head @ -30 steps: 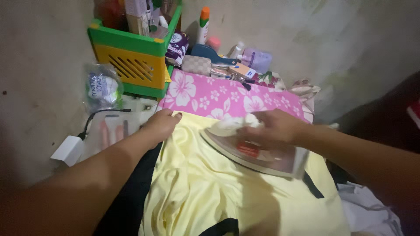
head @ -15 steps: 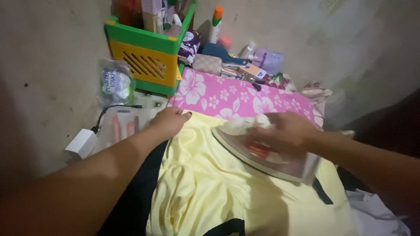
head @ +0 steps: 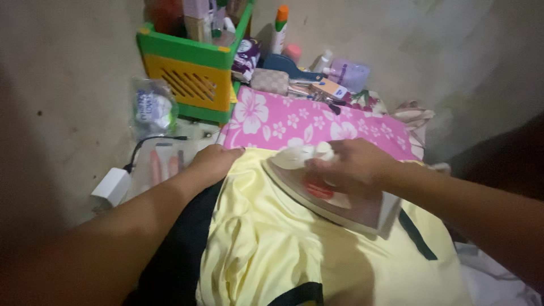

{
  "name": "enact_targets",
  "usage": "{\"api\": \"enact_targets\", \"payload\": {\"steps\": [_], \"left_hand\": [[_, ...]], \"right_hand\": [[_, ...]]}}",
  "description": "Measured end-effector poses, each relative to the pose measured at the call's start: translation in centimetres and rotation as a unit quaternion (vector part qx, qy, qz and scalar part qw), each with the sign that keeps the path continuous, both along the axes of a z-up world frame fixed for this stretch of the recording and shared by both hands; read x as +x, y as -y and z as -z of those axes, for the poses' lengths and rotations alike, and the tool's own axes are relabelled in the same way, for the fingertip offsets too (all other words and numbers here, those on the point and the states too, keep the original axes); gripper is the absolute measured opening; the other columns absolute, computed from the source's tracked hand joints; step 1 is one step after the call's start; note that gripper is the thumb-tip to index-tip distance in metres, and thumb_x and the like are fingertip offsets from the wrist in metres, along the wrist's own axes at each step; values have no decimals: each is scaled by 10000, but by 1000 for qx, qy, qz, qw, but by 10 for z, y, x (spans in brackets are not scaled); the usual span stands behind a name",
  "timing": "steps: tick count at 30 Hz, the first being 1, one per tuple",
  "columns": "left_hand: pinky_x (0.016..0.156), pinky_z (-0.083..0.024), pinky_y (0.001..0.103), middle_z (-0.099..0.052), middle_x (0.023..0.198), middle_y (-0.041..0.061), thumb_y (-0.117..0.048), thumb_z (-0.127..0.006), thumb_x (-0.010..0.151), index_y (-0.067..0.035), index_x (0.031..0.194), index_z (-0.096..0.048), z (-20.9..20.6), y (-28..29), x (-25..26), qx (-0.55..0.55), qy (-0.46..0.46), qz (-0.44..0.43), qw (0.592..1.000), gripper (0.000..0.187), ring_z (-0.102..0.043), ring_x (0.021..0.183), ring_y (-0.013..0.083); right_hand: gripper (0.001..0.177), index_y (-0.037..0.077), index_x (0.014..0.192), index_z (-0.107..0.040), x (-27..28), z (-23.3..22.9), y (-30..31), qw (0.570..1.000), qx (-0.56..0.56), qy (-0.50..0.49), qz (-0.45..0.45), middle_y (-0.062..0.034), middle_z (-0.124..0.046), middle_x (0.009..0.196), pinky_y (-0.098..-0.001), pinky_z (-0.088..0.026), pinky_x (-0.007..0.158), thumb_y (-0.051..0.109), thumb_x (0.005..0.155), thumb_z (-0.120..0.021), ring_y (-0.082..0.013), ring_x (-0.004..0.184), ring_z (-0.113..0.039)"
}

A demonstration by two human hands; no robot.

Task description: The person irons a yellow shirt with black trim on a floral-patterned ironing board. They repeatedly smooth the fabric with their hands and use a steam iron to press different sections of the shirt.

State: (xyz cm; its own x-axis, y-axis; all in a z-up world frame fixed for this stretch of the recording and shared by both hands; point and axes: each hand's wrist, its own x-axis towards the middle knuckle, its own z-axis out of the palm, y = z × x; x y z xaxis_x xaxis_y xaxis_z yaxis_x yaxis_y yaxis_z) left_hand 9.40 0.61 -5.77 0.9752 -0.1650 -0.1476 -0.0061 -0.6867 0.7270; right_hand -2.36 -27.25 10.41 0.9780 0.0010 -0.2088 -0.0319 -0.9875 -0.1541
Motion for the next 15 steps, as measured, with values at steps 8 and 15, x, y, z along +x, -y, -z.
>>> {"api": "enact_targets", "payload": {"steps": [8, 15], "left_hand": [[1018, -503, 464, -687, 1236, 221, -509, -657, 829, -61, 1166, -736, -26, 4, -21, 91, -17, -55, 994, 566, -647, 1187, 409], [1052, -494, 482, -665, 1284, 281, -372, -578, 900, -22, 1203, -722, -17, -11, -26, 129, -22, -76, 989, 484, -629, 1228, 451]], "right_hand": [[753, 139, 1316, -682, 15, 7, -20, 997, 4, -43, 58, -178, -763, 1156, -433, -555, 964, 670, 789, -593, -331, 1094, -735], [791, 33, 1250, -693, 52, 19, -41, 997, 30, 34, -64, -204, -735, 1174, -434, -536, 945, 680, 798, -642, -359, 1097, -704]]}}
